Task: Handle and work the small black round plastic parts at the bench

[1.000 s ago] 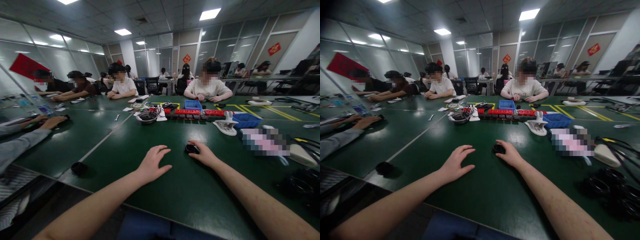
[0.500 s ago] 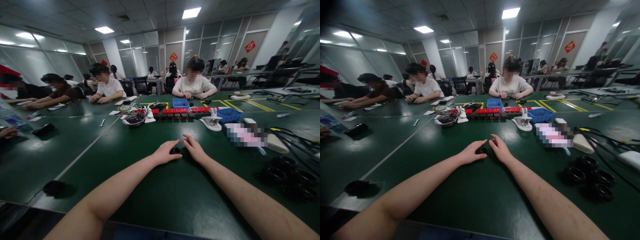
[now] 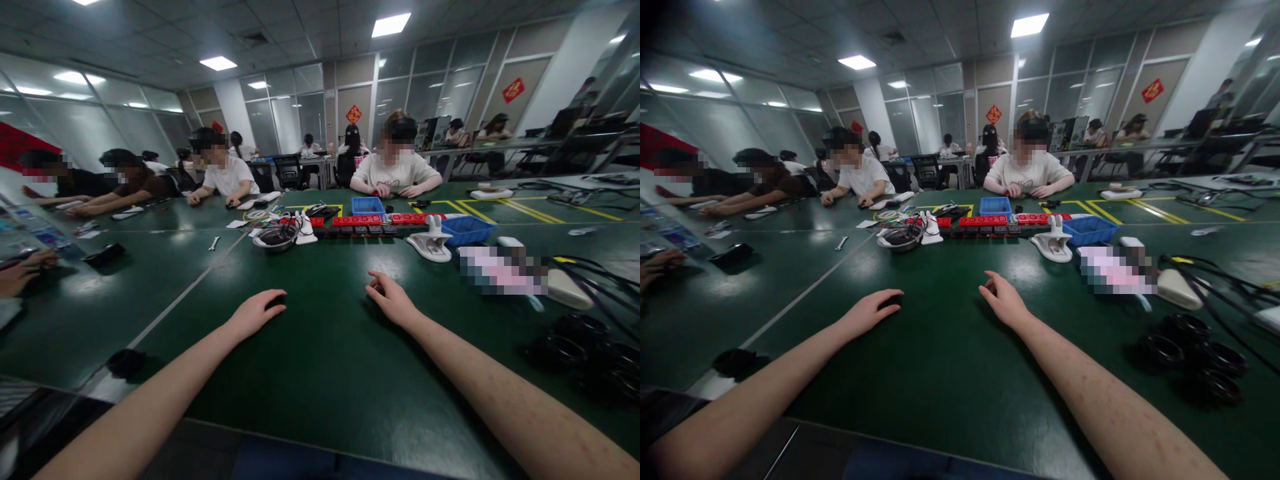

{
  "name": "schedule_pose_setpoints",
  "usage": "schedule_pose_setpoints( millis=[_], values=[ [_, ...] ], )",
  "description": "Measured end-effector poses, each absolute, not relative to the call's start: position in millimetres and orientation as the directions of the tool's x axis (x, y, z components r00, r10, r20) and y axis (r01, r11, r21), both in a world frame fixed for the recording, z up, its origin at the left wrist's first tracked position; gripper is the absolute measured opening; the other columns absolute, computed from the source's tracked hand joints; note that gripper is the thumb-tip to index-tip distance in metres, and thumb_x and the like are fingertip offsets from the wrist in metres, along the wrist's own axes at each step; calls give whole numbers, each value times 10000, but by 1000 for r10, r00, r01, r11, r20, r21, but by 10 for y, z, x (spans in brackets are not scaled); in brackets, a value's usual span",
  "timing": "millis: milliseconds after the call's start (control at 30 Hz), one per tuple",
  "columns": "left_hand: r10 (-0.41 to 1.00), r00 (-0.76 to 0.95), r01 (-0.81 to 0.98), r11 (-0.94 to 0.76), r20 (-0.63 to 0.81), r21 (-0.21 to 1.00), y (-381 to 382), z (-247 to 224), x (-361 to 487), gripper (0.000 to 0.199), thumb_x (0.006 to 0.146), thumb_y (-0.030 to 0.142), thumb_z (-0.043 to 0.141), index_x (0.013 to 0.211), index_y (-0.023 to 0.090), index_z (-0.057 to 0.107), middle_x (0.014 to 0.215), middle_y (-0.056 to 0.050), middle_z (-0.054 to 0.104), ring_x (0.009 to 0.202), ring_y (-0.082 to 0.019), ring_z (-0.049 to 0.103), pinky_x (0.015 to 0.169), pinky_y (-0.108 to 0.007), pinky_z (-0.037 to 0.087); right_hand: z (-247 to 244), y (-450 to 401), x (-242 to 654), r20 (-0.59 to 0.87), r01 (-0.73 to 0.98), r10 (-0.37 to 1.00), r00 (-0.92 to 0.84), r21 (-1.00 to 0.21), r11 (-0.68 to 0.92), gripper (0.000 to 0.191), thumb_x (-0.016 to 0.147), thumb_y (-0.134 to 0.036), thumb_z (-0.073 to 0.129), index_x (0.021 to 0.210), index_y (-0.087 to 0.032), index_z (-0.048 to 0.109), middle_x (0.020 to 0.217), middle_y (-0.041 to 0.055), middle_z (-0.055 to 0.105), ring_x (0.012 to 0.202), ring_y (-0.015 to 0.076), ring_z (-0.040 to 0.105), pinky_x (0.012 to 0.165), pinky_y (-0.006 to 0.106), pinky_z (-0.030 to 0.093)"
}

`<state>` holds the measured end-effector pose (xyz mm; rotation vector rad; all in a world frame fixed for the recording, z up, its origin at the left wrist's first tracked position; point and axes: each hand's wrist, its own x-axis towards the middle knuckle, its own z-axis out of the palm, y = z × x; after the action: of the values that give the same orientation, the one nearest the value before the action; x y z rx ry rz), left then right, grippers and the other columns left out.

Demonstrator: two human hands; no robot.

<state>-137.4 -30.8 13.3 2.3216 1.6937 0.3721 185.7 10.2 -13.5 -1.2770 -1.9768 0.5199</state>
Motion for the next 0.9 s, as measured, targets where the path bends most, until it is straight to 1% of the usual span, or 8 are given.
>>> schedule_pose_setpoints(
  millis=[167, 300, 467, 533, 600, 667, 800, 900],
  values=[
    [998, 41, 971, -52, 52, 232, -650, 150, -2020, 471, 723, 541, 366, 1081, 254, 471, 1075, -29, 545, 963, -210, 508, 812, -318, 385, -112, 72, 1834, 324, 683, 908, -266, -601, 415, 362, 741, -299, 457, 1071, -150, 464, 858, 50, 549, 743, 144, 516, 699, 275, 419],
    [993, -90, 994, 85, 76, 74, -938, 155, -2282, 507, 695, 574, 373, 1049, 234, 500, 973, -57, 593, 870, -225, 553, 722, -300, 410, -88, 54, 1818, 321, 711, 903, -286, -561, 424, 355, 735, -283, 462, 1061, -143, 476, 854, 57, 558, 772, 152, 525, 705, 273, 424],
    [967, -139, 964, 181, 214, -193, -1246, 187, -2317, 507, 712, 562, 343, 925, 159, 566, 749, -101, 621, 742, -259, 573, 651, -326, 403, -103, 57, 1823, 332, 729, 895, -297, -526, 437, 322, 738, -292, 451, 1028, -162, 498, 838, 48, 570, 767, 155, 534, 697, 274, 427],
    [963, -112, 967, 163, 246, -196, -1338, 241, -2310, 483, 704, 557, 364, 863, 152, 573, 709, -98, 606, 739, -264, 564, 657, -341, 404, -113, 62, 1825, 336, 738, 898, -286, -520, 430, 320, 734, -291, 453, 1024, -163, 500, 828, 46, 575, 762, 156, 536, 699, 276, 427],
    [948, -88, 989, 121, 306, -88, -1414, 317, -2352, 458, 690, 543, 405, 903, 162, 546, 797, -90, 598, 785, -249, 551, 690, -341, 412, -112, 63, 1823, 333, 742, 901, -279, -520, 423, 317, 731, -288, 453, 1018, -160, 503, 820, 46, 580, 757, 155, 539, 700, 274, 429],
    [914, -102, 993, 73, 392, 89, -1482, 392, -2467, 479, 665, 524, 457, 987, 172, 498, 942, -82, 566, 864, -232, 531, 758, -333, 409, -99, 60, 1816, 331, 747, 903, -275, -517, 418, 315, 730, -287, 451, 1014, -161, 506, 815, 45, 583, 751, 156, 543, 696, 275, 432],
    [799, -403, 824, 104, 447, 557, -1619, 442, -2838, 628, 625, 504, 502, 1143, 171, 378, 1020, -79, 524, 808, -195, 547, 695, -316, 459, -53, 48, 1795, 315, 763, 909, -274, -504, 404, 304, 726, -290, 450, 993, -162, 519, 805, 51, 590, 744, 166, 551, 687, 287, 440],
    [771, -520, 693, 131, 367, 709, -1729, 393, -3049, 667, 529, 475, 597, 1100, 166, 444, 968, -73, 552, 776, -189, 545, 686, -314, 462, -34, 46, 1786, 297, 768, 912, -282, -500, 400, 291, 725, -300, 447, 965, -162, 535, 804, 56, 593, 746, 173, 557, 681, 295, 447]
  ],
)
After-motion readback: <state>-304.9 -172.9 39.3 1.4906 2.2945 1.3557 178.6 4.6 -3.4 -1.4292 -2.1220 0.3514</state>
